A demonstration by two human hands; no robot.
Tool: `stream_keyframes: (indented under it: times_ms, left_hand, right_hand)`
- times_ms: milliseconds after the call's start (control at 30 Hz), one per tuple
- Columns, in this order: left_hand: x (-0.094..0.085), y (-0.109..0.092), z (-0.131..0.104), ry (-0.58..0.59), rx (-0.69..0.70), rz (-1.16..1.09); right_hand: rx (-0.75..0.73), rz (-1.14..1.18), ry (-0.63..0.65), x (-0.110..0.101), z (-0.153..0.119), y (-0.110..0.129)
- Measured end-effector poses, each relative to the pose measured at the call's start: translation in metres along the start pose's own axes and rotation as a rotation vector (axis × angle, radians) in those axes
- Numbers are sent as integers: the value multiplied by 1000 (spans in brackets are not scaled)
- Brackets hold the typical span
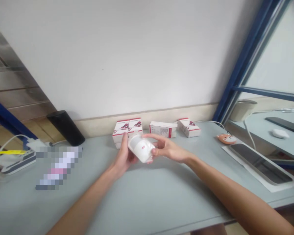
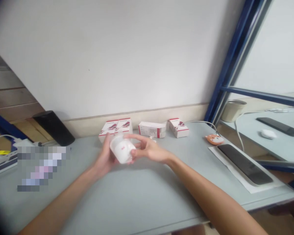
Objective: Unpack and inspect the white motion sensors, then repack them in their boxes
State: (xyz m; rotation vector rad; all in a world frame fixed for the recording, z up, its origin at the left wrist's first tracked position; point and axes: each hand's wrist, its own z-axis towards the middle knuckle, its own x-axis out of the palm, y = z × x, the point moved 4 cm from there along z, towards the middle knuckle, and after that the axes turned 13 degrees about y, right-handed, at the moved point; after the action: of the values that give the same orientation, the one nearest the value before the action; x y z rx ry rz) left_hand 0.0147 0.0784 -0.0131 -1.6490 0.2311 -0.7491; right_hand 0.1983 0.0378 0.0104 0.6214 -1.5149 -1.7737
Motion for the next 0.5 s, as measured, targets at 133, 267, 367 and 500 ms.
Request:
stream_keyframes:
  times_ms: [133,267,367,500]
  left_hand:
    - [13,-11,0,0,92,143]
    - [45,-30,9,-31,305,847]
    - [80,-33,44,165,439,1384]
    - [95,-27,118,252,287,1748]
  right_hand:
    - [-176,71,-184,-25,-6,18]
    - [-416,-9,-636,-70,-30,39]
    - [-468,-294,-1007,-100,-57,45]
    - [-382,-552,-1278,-125,-79,38]
